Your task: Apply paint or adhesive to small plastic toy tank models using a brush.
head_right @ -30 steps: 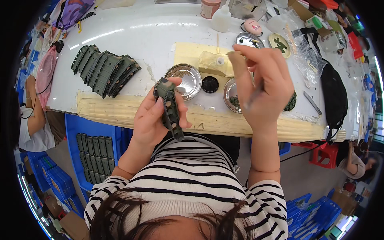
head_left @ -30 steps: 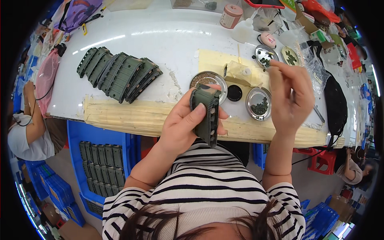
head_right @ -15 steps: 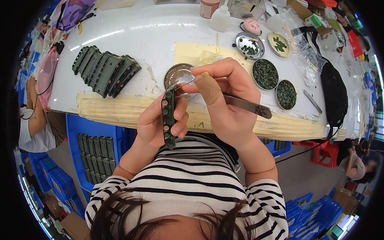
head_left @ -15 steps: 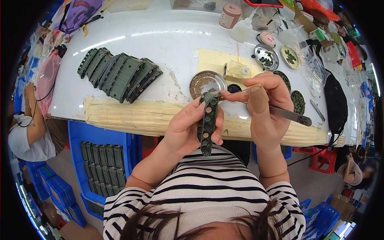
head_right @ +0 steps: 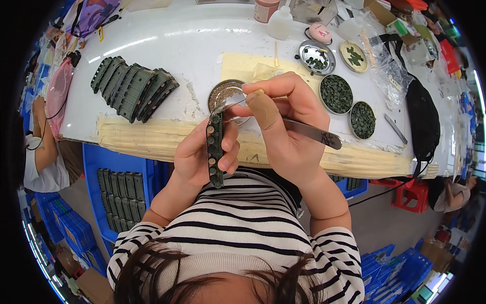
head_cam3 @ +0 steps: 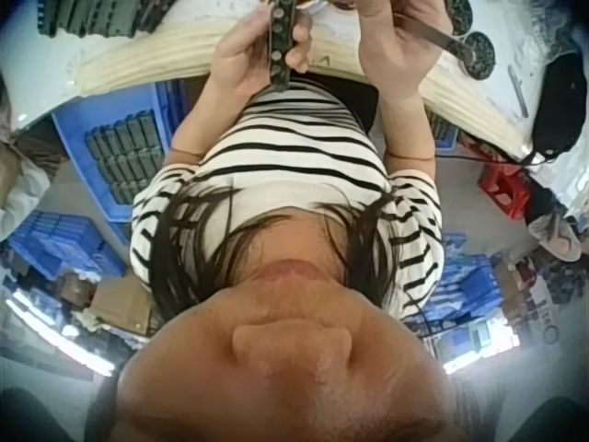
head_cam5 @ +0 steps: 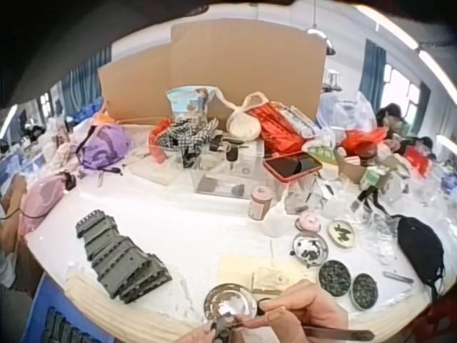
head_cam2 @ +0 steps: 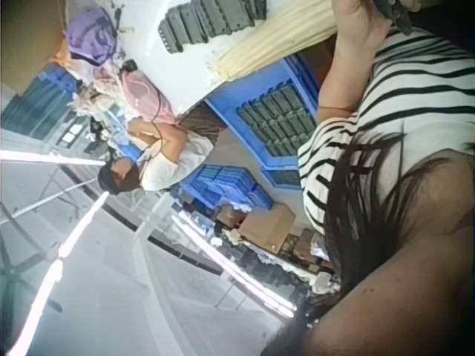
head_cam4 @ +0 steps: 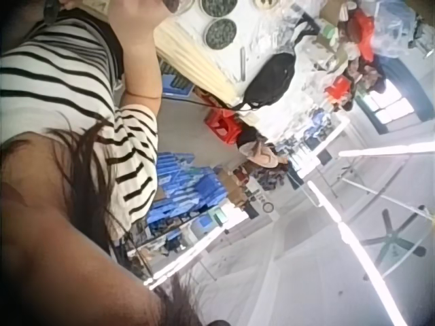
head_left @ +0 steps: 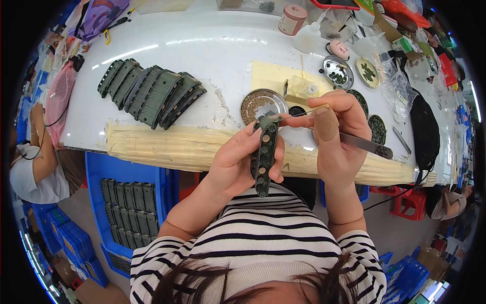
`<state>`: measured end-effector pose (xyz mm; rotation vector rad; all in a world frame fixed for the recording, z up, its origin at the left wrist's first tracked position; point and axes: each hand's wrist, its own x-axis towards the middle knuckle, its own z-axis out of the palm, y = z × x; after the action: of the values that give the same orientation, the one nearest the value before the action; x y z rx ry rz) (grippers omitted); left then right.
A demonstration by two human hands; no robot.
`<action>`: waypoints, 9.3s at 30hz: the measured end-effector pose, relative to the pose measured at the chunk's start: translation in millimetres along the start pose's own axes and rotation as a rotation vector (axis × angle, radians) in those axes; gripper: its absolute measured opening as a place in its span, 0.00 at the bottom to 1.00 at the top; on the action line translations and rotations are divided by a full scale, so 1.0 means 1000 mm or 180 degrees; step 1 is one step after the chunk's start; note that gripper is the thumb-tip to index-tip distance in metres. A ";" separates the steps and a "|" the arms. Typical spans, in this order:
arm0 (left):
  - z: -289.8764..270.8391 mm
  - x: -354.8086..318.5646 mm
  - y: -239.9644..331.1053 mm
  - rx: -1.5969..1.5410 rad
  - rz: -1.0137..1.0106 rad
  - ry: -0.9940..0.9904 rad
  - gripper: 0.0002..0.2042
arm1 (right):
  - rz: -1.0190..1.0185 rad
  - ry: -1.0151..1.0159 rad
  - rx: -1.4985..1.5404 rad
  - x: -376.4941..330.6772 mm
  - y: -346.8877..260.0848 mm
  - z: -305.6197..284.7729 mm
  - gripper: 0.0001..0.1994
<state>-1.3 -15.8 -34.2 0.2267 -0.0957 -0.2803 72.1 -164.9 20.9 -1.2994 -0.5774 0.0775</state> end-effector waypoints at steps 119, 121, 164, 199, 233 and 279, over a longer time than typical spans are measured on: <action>-0.039 -0.093 0.344 0.6460 0.1449 0.3235 0.24 | -0.0627 -0.0982 -0.2633 -0.010 -0.009 0.058 0.10; -0.030 -0.095 0.337 0.6349 0.1269 0.3071 0.24 | -0.0612 -0.0983 -0.2618 -0.010 -0.009 0.059 0.10; -0.048 -0.292 0.170 0.5314 0.1225 0.4204 0.21 | -0.0836 -0.1463 -0.2371 -0.025 -0.012 0.070 0.10; -0.120 -0.240 0.122 0.6649 0.2949 0.4361 0.13 | -0.0761 -0.1507 -0.2442 -0.051 -0.021 0.065 0.12; -0.016 -0.156 0.270 0.7057 0.2030 0.2895 0.44 | -0.0623 -0.1689 -0.2538 -0.044 -0.020 0.062 0.11; 0.000 -0.059 0.144 0.8475 0.1471 0.1289 0.45 | -0.0449 -0.1772 -0.2552 -0.038 0.023 0.076 0.08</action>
<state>-19.9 135.5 -3.7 2.8391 -0.0546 0.5726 11.6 -105.7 -2.7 -2.0253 -1.2570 0.0960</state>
